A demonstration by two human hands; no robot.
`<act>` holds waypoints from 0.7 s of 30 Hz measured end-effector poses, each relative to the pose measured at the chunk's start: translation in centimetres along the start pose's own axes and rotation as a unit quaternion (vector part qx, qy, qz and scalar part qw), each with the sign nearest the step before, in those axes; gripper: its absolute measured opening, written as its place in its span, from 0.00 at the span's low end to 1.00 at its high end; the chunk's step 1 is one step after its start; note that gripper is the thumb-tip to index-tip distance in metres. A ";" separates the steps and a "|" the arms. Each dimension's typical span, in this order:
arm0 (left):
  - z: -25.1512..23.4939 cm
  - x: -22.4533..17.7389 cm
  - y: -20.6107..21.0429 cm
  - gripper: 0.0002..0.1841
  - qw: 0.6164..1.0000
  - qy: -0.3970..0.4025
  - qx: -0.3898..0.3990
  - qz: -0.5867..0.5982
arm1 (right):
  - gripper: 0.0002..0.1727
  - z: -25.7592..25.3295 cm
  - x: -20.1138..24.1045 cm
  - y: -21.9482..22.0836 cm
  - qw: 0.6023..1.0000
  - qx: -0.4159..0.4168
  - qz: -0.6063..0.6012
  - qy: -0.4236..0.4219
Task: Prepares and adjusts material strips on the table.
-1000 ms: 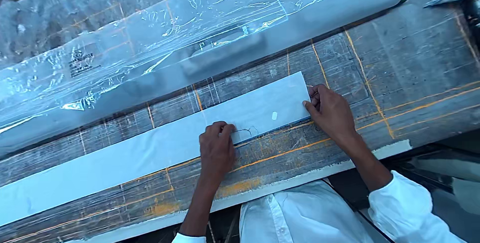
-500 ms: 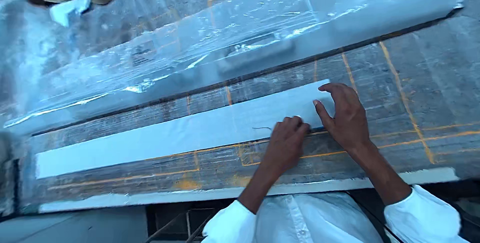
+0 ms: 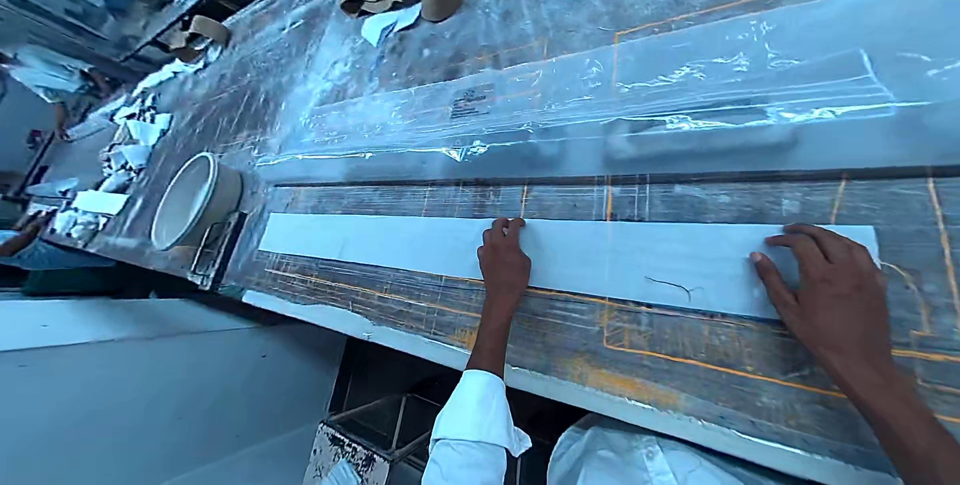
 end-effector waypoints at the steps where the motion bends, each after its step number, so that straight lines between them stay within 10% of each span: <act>1: -0.2 -0.2 -0.1 0.24 1.000 0.017 0.001 0.003 | 0.30 0.0 0.4 0.0 1.000 -0.010 0.001 0.007; 9: 0.1 7.5 -2.5 0.24 0.991 0.116 -0.070 0.006 | 0.43 1.1 12.9 8.1 0.994 0.029 0.029 -0.098; 16: -3.4 19.4 -0.7 0.46 0.995 0.096 -0.015 -0.010 | 0.53 3.7 2.5 4.2 0.968 -0.029 0.140 0.208; 21: -3.3 19.5 -0.8 0.48 0.993 0.111 -0.033 -0.001 | 0.43 1.4 20.2 10.5 0.991 -0.054 0.119 0.041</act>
Point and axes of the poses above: each hand's wrist, its own z-axis away from the middle knuckle, its own y-axis out of the palm, x = y × z, the point moved 10 cm from there along -z, towards the middle knuckle, and after that the axes turned 2 degrees about y, right-handed, at the moved point
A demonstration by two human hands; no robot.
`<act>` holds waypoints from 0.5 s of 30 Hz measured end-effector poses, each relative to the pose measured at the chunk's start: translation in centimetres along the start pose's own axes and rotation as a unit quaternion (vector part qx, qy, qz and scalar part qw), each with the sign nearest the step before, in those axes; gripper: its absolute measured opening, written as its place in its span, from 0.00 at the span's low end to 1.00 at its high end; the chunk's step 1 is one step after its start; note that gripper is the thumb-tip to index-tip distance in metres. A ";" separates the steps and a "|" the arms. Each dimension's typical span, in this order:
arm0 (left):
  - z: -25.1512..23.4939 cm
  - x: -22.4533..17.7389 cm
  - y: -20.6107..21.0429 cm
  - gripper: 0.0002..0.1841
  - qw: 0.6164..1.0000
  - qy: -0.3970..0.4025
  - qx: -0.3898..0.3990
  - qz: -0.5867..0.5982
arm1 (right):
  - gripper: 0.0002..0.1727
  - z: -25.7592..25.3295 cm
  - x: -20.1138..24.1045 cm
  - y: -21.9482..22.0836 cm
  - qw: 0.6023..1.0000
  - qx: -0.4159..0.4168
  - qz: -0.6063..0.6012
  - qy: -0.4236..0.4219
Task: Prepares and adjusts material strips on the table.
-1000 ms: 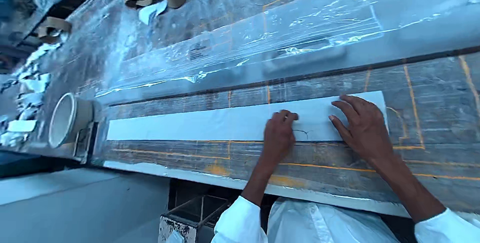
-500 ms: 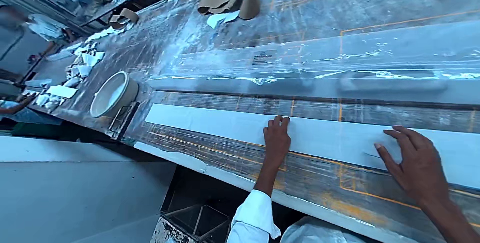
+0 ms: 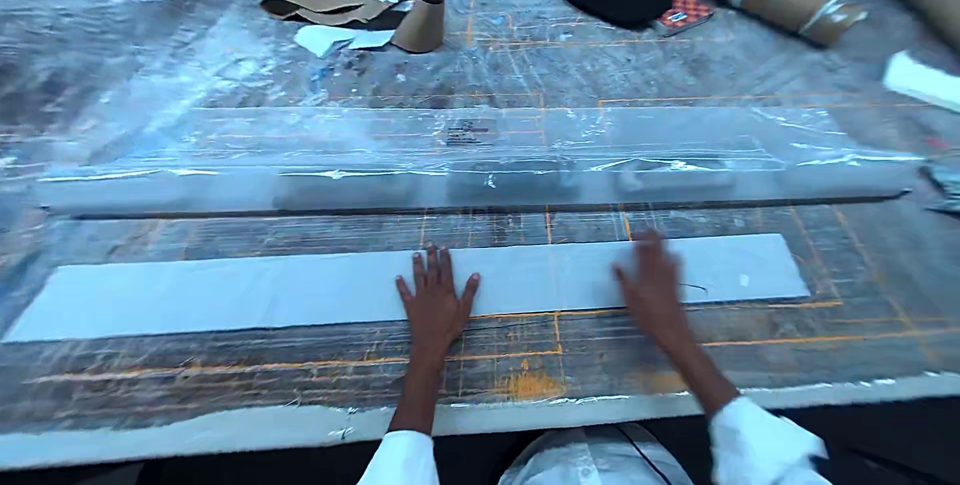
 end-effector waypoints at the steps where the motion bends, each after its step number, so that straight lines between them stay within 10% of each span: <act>1: 0.1 0.1 0.1 0.48 1.000 0.004 -0.004 0.001 | 0.43 0.7 5.5 1.5 0.997 0.025 -0.012 -0.072; 5: 0.2 0.8 0.3 0.50 0.999 0.017 -0.032 0.013 | 0.43 1.5 11.9 6.6 0.972 0.148 -0.023 -0.181; 15: 0.2 1.0 0.3 0.50 0.999 0.001 -0.037 -0.001 | 0.43 0.0 -27.0 -6.4 0.973 0.017 0.076 0.216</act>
Point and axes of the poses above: each hand's wrist, its own z-axis away from the middle knuckle, its own y-axis out of the palm, x = y × z, the point moved 10 cm from there along -z, towards the middle knuckle, and after that the axes turned 2 degrees about y, right-handed, at the moved point
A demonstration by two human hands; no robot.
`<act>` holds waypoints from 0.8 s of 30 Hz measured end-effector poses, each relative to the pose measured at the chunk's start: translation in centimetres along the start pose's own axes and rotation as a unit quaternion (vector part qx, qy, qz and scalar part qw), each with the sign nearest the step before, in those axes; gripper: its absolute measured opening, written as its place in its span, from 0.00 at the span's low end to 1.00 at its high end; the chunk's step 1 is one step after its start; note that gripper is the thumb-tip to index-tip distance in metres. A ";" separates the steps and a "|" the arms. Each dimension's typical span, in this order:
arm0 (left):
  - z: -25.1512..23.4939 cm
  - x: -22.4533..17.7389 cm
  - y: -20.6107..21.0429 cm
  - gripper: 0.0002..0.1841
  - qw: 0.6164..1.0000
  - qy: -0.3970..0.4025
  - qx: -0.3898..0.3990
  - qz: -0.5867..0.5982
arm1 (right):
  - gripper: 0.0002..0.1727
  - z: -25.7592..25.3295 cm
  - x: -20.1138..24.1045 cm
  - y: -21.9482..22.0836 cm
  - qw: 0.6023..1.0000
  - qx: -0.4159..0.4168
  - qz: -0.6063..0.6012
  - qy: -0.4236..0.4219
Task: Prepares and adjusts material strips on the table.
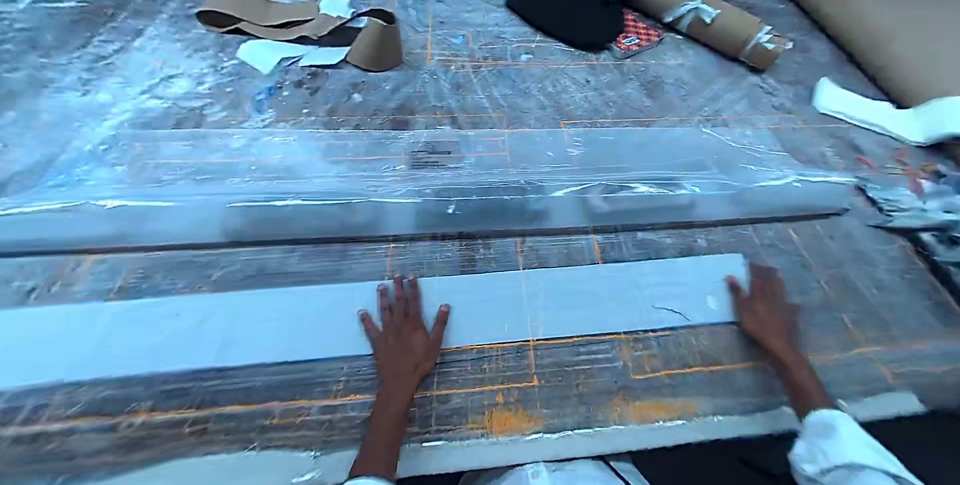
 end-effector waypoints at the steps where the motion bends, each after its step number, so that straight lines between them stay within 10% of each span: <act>1: 0.1 -0.1 -0.2 0.49 1.000 -0.007 0.003 -0.007 | 0.43 -0.7 -0.6 -0.1 1.000 -0.009 -0.004 0.006; 10: 0.2 -0.9 -2.7 0.48 0.996 -0.017 0.083 0.041 | 0.51 12.6 31.7 8.0 0.916 0.101 -0.123 -0.368; 14: -0.7 6.1 -3.0 0.47 0.993 0.021 0.116 0.011 | 0.53 13.0 32.2 9.6 0.924 0.093 -0.084 -0.360; 20: -1.4 28.1 -10.1 0.48 0.962 -0.265 0.017 -0.056 | 0.53 11.7 30.5 10.3 0.935 0.083 -0.054 -0.339; 24: -2.9 25.0 -8.0 0.40 0.996 0.006 0.086 0.008 | 0.53 15.1 35.1 8.2 0.946 0.067 -0.080 -0.307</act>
Point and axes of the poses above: each hand's wrist, its own z-axis away from the middle knuckle, its own y-axis out of the palm, x = y × z, the point moved 10 cm from there along -z, towards the middle knuckle, and after that the axes turned 2 degrees about y, right-handed, at the moved point
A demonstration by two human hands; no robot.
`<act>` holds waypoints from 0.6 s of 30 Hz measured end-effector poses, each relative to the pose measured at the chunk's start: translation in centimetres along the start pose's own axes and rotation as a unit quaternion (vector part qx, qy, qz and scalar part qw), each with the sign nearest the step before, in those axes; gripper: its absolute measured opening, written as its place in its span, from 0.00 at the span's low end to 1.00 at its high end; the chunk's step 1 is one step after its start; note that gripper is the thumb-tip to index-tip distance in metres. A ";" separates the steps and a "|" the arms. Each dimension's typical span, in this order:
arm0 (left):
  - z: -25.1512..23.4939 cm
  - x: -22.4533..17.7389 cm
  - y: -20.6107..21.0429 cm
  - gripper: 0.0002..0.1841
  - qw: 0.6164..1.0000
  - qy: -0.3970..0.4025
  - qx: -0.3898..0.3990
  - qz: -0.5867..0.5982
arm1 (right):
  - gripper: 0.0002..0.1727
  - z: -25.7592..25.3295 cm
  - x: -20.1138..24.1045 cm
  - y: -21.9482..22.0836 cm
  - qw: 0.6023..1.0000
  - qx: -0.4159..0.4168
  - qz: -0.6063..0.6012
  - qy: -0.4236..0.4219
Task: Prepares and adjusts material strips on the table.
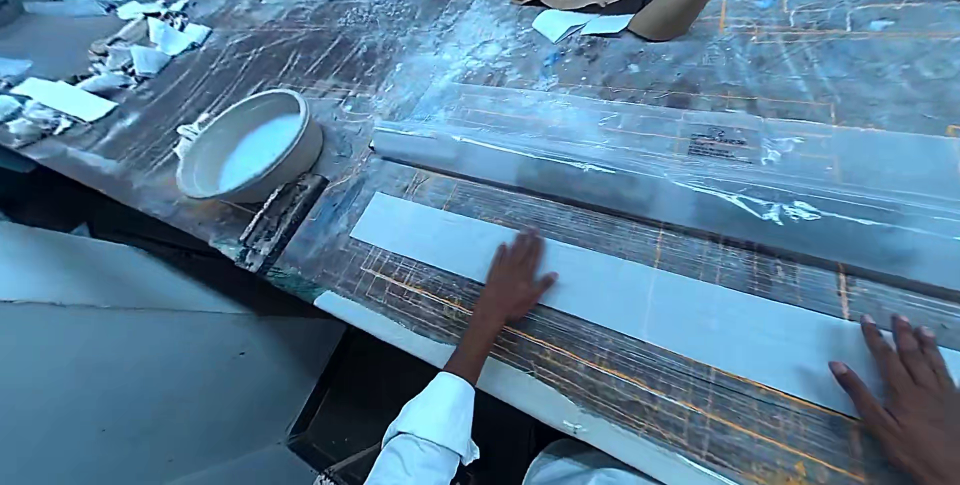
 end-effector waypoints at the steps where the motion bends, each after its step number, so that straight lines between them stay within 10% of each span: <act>1: -0.1 0.6 0.4 0.40 1.000 0.017 0.017 -0.004 | 0.52 -0.1 3.6 -0.2 1.000 -0.003 -0.010 -0.008; 5: -0.6 8.4 -2.9 0.40 0.991 -0.113 -0.074 0.013 | 0.47 -1.6 18.4 2.3 0.995 -0.013 -0.081 -0.063; 8: -0.4 9.5 -3.3 0.36 0.998 -0.032 -0.048 -0.008 | 0.39 -3.0 26.0 4.8 0.990 -0.035 -0.107 -0.080; 18: 1.5 7.5 -8.2 0.15 0.989 0.119 -0.069 0.062 | 0.29 -4.3 35.0 9.6 0.993 -0.051 -0.046 -0.101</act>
Point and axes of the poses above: each hand's wrist, its own z-axis away from the middle knuckle, its own y-axis out of the palm, x = y × z, the point moved 10 cm from there along -z, towards the middle knuckle, and after that the axes turned 2 degrees about y, right-handed, at the moved point
